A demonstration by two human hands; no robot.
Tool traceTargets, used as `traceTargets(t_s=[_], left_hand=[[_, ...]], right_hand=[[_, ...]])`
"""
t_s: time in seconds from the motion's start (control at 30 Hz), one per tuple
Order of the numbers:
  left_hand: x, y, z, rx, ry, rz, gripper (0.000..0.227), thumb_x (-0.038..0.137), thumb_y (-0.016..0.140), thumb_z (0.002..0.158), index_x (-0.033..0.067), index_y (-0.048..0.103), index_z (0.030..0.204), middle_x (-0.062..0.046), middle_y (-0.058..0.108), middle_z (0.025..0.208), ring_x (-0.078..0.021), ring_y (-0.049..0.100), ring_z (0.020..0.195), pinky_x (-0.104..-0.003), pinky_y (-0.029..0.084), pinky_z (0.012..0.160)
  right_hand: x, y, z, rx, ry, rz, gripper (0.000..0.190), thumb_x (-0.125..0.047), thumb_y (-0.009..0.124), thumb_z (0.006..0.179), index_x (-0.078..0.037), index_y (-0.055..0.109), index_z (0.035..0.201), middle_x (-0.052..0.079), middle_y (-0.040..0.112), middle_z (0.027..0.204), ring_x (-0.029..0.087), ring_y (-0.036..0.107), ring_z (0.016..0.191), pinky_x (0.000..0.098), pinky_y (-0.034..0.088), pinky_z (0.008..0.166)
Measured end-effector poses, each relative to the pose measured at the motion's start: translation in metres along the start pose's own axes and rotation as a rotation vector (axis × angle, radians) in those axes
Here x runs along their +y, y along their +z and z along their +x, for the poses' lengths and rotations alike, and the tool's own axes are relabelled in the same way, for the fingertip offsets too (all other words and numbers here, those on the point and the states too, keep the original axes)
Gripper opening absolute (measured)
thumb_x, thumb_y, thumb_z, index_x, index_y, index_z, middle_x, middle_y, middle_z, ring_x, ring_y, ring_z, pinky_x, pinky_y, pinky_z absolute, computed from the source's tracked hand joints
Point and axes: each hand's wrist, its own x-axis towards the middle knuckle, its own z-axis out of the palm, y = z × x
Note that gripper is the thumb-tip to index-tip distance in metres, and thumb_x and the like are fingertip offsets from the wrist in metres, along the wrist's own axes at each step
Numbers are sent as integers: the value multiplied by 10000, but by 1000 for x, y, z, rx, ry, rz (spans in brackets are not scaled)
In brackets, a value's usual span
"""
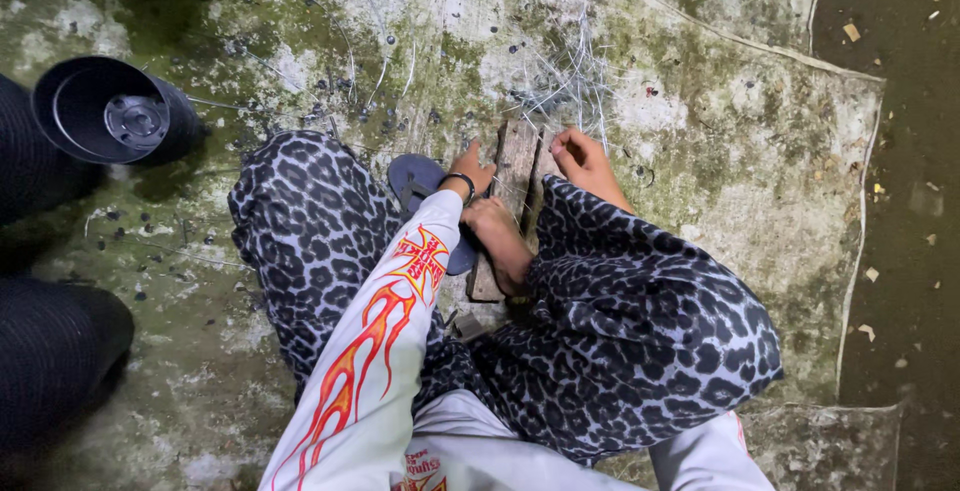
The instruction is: The person sits on the floor and repeatedly picks up thin metal wires and small black plastic pieces, then bends and twists the wires to attach the plastic pieces. The person occasionally gathers loose wires and places them into a nearby container.
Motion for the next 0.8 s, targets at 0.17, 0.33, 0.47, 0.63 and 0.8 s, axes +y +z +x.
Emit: traceTargets(t_s=[0.17, 0.33, 0.47, 0.63, 0.8], left_hand=[[-5, 11, 3, -27, -34, -72, 312, 344, 775, 848, 90, 831, 1021, -146, 775, 1027, -315, 760, 999, -381, 575, 936], [2, 0, 7, 268, -104, -381, 77, 119, 735, 831, 102, 778, 893, -101, 797, 832, -221, 794, 795, -324, 620, 747], [15, -25, 11, 619, 124, -482, 132, 3, 765, 804, 64, 707, 905, -94, 764, 841, -202, 766, 793, -345, 593, 694], [48, -74, 16, 679, 91, -1146, 338, -76, 618, 912, 67, 499, 1195, -79, 621, 978, -261, 751, 777, -361, 583, 615], [82, -135, 25, 930, 320, -1258, 561, -84, 632, 949, 56, 372, 1426, -105, 612, 937, -240, 716, 822, -361, 610, 802]], right_hand=[[7, -6, -6, 32, -1, -75, 97, -108, 608, 1059, -32, 598, 1000, -50, 507, 763, 29, 424, 680, 224, 344, 595], [1, -15, -8, 79, 3, -72, 94, -113, 612, 1037, -38, 601, 981, -62, 524, 748, 26, 418, 648, 222, 332, 574], [0, -19, -8, 139, -27, -112, 123, -128, 627, 1044, -36, 604, 966, -62, 487, 713, 31, 397, 640, 224, 316, 572], [1, -24, -5, 183, -30, -37, 139, -143, 637, 1040, -34, 591, 967, -70, 471, 719, 38, 386, 642, 233, 301, 566], [1, -23, -2, 190, -105, -88, 129, -132, 642, 1046, -24, 598, 989, -58, 517, 757, 32, 429, 692, 230, 344, 604]])
